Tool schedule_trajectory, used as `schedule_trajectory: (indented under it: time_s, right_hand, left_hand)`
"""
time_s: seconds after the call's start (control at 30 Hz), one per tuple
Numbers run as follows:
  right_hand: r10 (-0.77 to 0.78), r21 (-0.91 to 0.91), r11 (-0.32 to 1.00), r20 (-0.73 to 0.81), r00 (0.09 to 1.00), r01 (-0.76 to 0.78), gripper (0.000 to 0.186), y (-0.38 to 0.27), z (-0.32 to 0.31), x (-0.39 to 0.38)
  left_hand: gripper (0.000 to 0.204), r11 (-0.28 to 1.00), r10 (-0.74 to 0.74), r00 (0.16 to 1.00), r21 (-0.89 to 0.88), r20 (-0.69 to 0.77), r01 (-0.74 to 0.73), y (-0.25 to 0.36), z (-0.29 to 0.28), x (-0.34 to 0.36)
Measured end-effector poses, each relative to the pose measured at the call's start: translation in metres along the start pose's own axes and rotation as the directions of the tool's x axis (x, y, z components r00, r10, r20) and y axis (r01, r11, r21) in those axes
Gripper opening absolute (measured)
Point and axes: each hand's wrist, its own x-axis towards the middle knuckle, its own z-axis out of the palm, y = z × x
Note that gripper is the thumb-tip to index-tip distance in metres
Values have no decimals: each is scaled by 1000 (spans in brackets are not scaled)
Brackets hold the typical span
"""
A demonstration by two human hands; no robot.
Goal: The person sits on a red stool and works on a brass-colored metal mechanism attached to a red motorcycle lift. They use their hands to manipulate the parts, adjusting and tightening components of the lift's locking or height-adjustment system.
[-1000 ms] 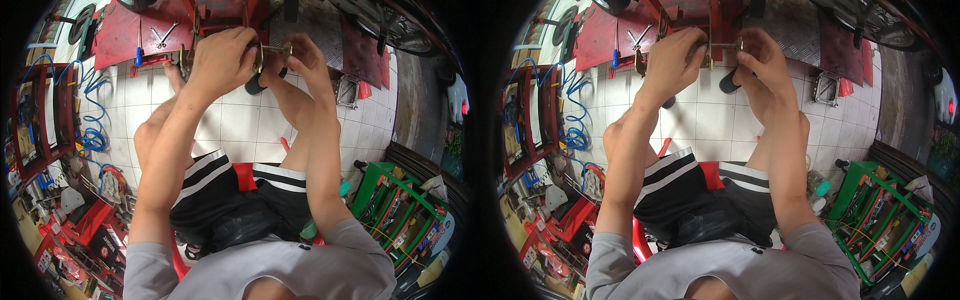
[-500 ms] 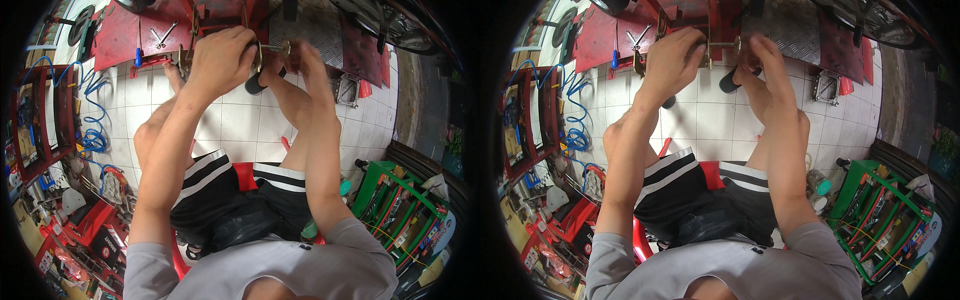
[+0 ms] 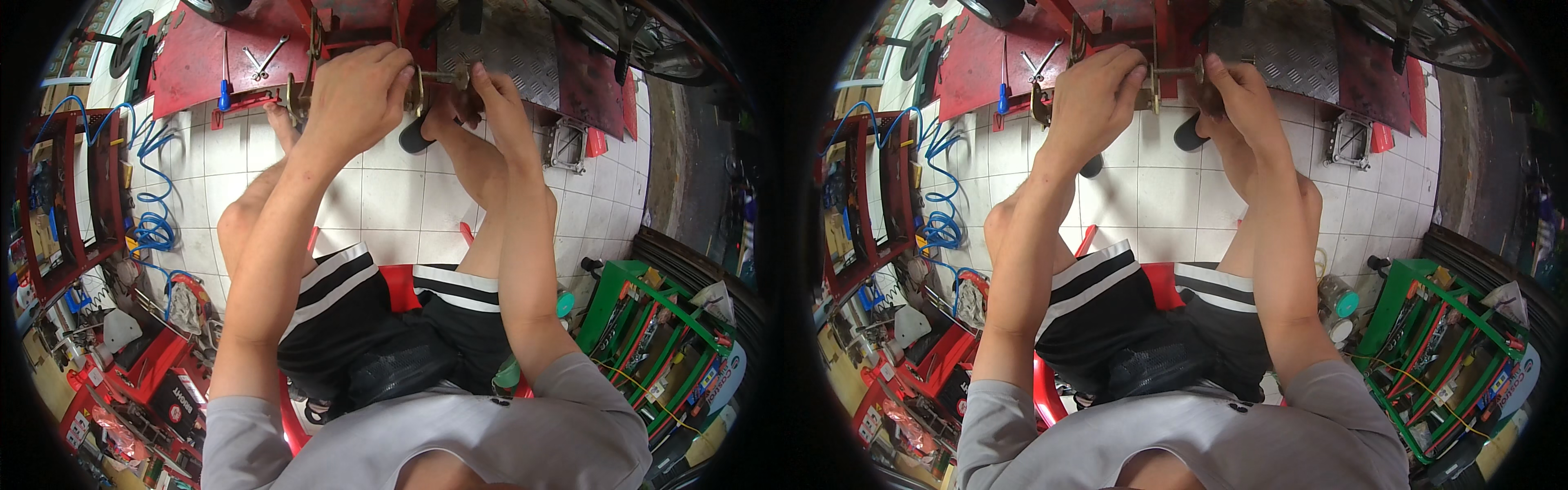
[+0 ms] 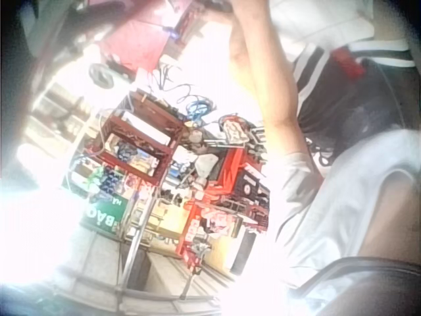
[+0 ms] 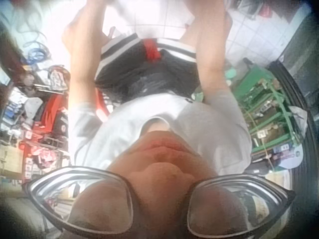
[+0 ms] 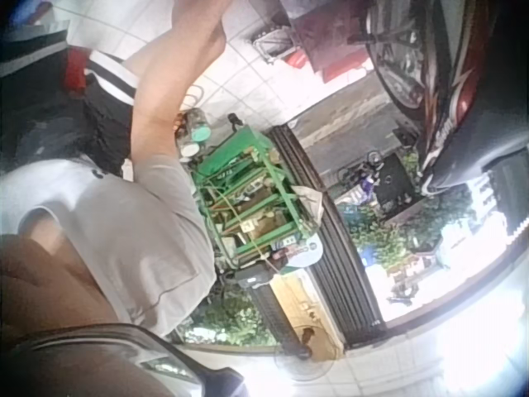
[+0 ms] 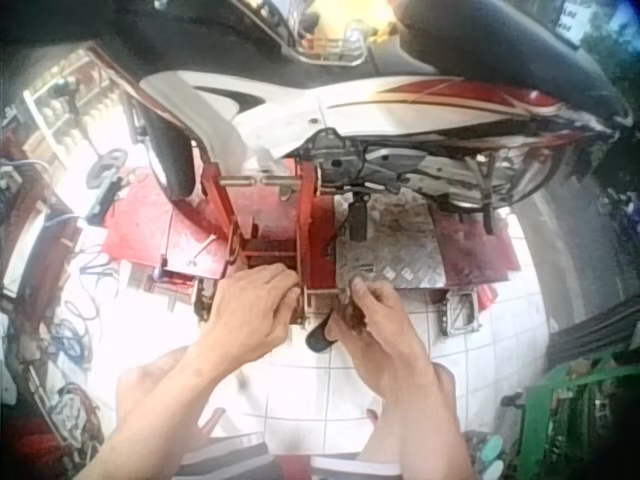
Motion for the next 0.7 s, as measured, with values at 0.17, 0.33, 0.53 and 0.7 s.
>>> schedule_trajectory:
  time_s: [0.17, 0.33, 0.53, 0.7]
  right_hand:
    - [-231, 13, 973, 47, 972, 231, 37, 1, 7, -9]
    - [-154, -205, 967, -9, 988, 149, 50, 5, -8, 10]
    - [-166, -159, 971, 97, 981, 180, 44, 2, -5, 3]
    - [-251, -196, 948, 16, 968, 249, 41, -2, 8, 1]
  left_hand:
    - [14, 999, -14, 1000, -48, 1, 14, 2, -3, -1]
    - [17, 998, -30, 999, -60, 21, 31, 4, -6, 0]
    - [13, 1000, -8, 1000, -30, 17, 8, 3, -5, 0]
    - [10, 1000, -12, 999, -18, 31, 12, 1, -4, 0]
